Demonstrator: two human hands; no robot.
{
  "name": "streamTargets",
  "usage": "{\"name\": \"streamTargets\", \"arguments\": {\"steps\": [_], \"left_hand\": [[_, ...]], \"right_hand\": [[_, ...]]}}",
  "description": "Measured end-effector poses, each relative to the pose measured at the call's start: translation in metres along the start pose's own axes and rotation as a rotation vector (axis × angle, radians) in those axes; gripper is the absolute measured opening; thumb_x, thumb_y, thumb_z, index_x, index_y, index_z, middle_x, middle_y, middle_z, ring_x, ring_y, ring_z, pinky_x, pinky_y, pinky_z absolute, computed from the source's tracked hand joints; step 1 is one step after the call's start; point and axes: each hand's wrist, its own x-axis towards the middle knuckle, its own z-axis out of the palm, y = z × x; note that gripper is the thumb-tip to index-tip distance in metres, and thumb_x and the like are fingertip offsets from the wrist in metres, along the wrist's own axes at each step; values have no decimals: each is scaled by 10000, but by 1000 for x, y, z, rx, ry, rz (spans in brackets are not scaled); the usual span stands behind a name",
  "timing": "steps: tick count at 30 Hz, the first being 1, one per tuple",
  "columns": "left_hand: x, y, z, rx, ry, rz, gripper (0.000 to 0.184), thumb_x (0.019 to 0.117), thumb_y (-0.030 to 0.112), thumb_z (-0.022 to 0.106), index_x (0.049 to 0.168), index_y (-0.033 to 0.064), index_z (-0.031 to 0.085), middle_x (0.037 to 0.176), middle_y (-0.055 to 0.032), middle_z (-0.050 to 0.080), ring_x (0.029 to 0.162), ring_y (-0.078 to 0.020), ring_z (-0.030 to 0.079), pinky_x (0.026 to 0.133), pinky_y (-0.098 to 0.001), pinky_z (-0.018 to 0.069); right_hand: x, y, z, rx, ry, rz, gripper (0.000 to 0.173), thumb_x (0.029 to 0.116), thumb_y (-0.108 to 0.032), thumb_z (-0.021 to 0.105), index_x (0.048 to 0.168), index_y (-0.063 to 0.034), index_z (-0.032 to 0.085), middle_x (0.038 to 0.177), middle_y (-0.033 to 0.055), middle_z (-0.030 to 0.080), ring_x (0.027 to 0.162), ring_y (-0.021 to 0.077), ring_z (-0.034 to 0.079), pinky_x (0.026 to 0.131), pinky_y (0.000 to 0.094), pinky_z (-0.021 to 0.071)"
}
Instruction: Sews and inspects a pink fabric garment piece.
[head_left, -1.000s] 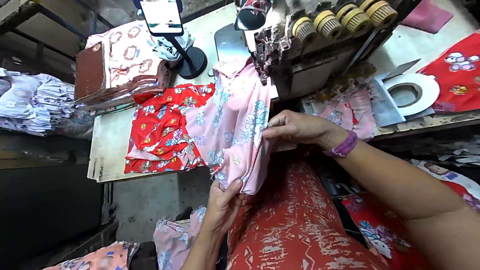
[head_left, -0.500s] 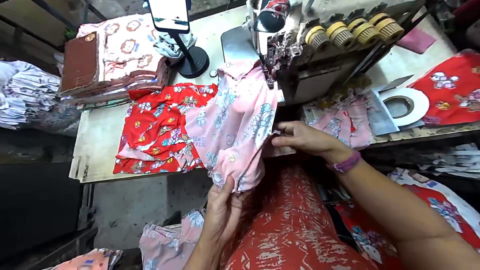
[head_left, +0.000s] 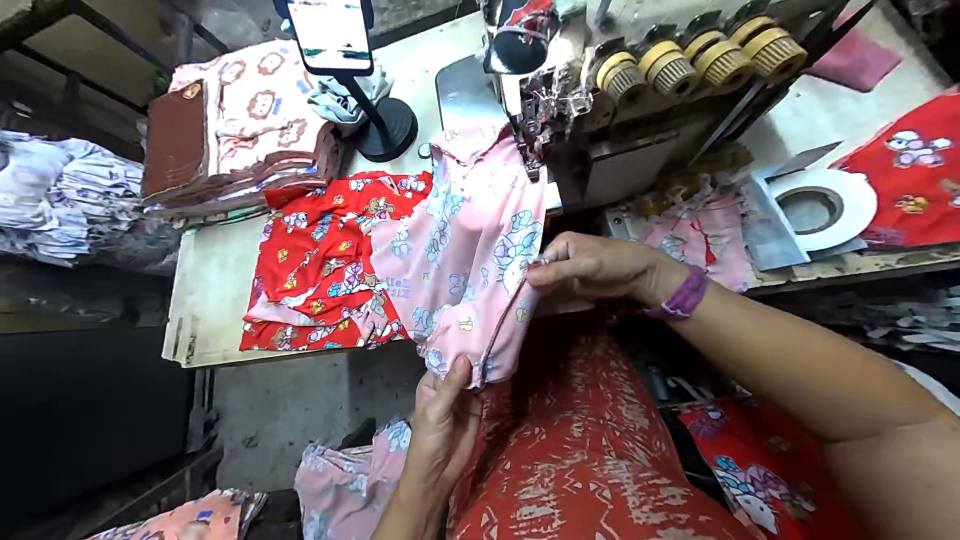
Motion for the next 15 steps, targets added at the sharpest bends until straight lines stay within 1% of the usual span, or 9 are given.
{"name": "streamTargets", "arguments": {"steps": [1, 3, 6, 8, 11, 12, 13, 14, 15], "left_hand": [[1, -1, 0, 0, -4, 0, 425, 777, 204, 886, 1082, 14, 659, 976, -150, 759, 888, -229, 765, 838, -386, 636], [3, -4, 2, 1, 18, 2, 452, 754, 208, 905, 1077, 15, 654, 960, -139, 760, 876, -221, 765, 837, -381, 636], [3, -8, 3, 90, 73, 108, 202, 941, 144, 699, 1093, 30, 630, 940, -94, 764, 846, -179, 760, 811, -347, 636], [3, -10, -9, 315, 77, 390, 154, 1037, 102, 531, 1151, 59, 626, 1015, 6, 767, 938, -105, 743, 878, -304, 616], [0, -16, -32, 618, 54, 810, 163, 1040, 243, 580, 1110, 308, 712, 1076, 200, 740, 1029, 41, 681, 928, -201, 556], [-3, -19, -33, 580, 28, 787, 188, 1042, 236, 573, 1112, 324, 724, 1083, 203, 738, 1040, 50, 673, 939, -187, 545], [-5, -21, -26, 414, -6, 644, 210, 1047, 151, 548, 1111, 244, 724, 1082, 138, 751, 1042, 10, 686, 946, -206, 549], [-5, -20, -13, 157, -14, 410, 233, 1053, 55, 452, 1107, 128, 667, 1058, 36, 761, 1016, -69, 718, 924, -253, 582], [-3, -20, -1, -106, -35, 141, 234, 1080, 110, 397, 1133, 82, 623, 1059, -39, 751, 1014, -145, 729, 917, -308, 596]], "right_hand": [[-4, -2, 1, 27, 42, -10, 257, 997, -121, 581, 778, -123, 715, 732, -66, 703, 682, -20, 648, 653, 169, 546], [-12, -7, 8, 6, 176, -19, 173, 957, -46, 631, 812, -82, 718, 739, -42, 701, 671, -7, 638, 636, 167, 532], [-23, -10, 20, -76, 367, -92, 97, 881, 2, 725, 812, -64, 713, 706, -33, 683, 625, -3, 615, 589, 155, 515], [-34, -10, 30, -159, 481, -159, 95, 837, -26, 786, 791, -79, 722, 697, -42, 682, 628, 4, 624, 606, 167, 541], [-43, -4, 50, -285, 595, -207, 67, 869, -118, 783, 811, -120, 752, 724, -96, 699, 678, -44, 644, 656, 140, 550], [-44, 0, 54, -306, 611, -213, 75, 901, -136, 758, 827, -127, 760, 734, -105, 700, 693, -58, 640, 665, 130, 539], [-45, 2, 55, -331, 626, -223, 98, 928, -145, 728, 835, -129, 757, 738, -109, 694, 696, -64, 633, 662, 123, 531], [-47, 2, 56, -351, 639, -238, 111, 945, -142, 706, 846, -123, 752, 740, -105, 692, 693, -63, 631, 657, 120, 530], [-49, 1, 57, -370, 651, -250, 118, 951, -141, 696, 844, -123, 740, 729, -106, 680, 674, -63, 620, 637, 115, 521]]}}
